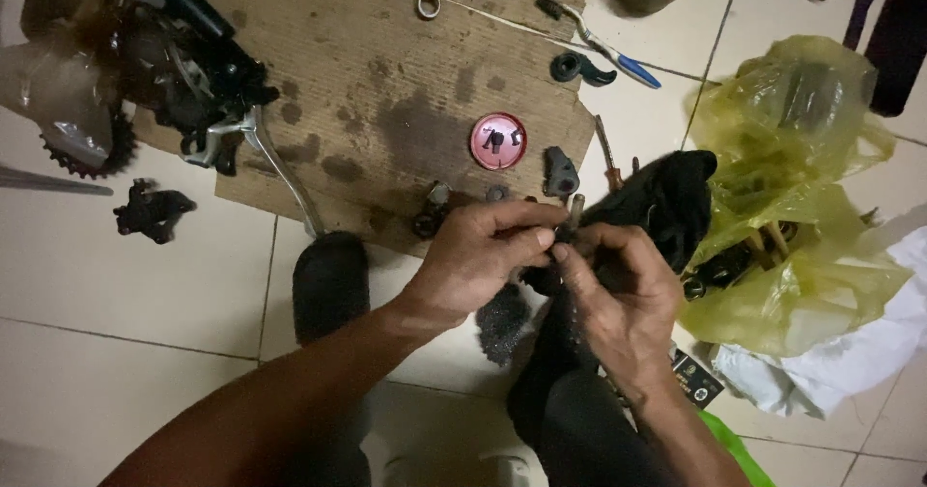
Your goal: Assembling small components of a bicycle derailleur, including fitting pins and springs by hand.
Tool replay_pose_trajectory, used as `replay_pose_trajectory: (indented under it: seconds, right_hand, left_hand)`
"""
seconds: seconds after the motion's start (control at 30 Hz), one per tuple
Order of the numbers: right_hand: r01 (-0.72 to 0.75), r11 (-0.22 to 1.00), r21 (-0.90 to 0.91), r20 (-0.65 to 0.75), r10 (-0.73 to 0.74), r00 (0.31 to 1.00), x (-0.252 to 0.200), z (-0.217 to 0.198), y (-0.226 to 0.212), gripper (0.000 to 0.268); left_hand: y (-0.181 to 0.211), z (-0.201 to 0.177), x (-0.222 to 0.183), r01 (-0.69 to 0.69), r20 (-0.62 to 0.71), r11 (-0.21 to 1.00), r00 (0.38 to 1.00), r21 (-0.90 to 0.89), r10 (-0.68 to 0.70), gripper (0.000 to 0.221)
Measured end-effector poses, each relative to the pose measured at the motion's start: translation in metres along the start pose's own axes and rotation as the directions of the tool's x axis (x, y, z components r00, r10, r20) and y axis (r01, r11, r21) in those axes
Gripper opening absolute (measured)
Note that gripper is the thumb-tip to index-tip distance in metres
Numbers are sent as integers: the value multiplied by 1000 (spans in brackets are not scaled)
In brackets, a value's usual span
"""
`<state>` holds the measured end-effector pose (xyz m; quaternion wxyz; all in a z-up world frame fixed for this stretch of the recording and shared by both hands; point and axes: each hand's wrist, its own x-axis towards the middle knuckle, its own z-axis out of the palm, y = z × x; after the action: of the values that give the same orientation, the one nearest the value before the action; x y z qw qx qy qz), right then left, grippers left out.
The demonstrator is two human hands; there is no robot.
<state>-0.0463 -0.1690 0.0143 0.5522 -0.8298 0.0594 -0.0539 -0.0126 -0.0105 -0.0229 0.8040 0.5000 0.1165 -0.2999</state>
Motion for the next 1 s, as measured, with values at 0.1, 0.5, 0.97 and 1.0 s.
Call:
replay_pose_trajectory:
  seconds: [0.1, 0.5, 0.97, 1.0]
  right_hand:
    - [-2, 1000, 2, 16, 2, 1000, 3, 0, -3, 19]
    - [118, 988, -100, 62, -113, 992, 6, 0, -20, 19]
    - [-65, 989, -134, 169, 88, 982, 9, 7, 5, 29]
    - [-247, 965, -83, 188, 259, 947, 9, 12, 8, 26]
  left_hand:
    - [-2, -1, 1, 40, 24, 987, 999, -154, -37, 32]
    - [-12, -15, 3, 160, 176, 929, 979, -334, -105, 35]
    - [2, -89, 8, 178, 125, 870, 983, -460, -135, 23]
    - [4, -99, 6, 161, 89, 885, 987, -437, -135, 23]
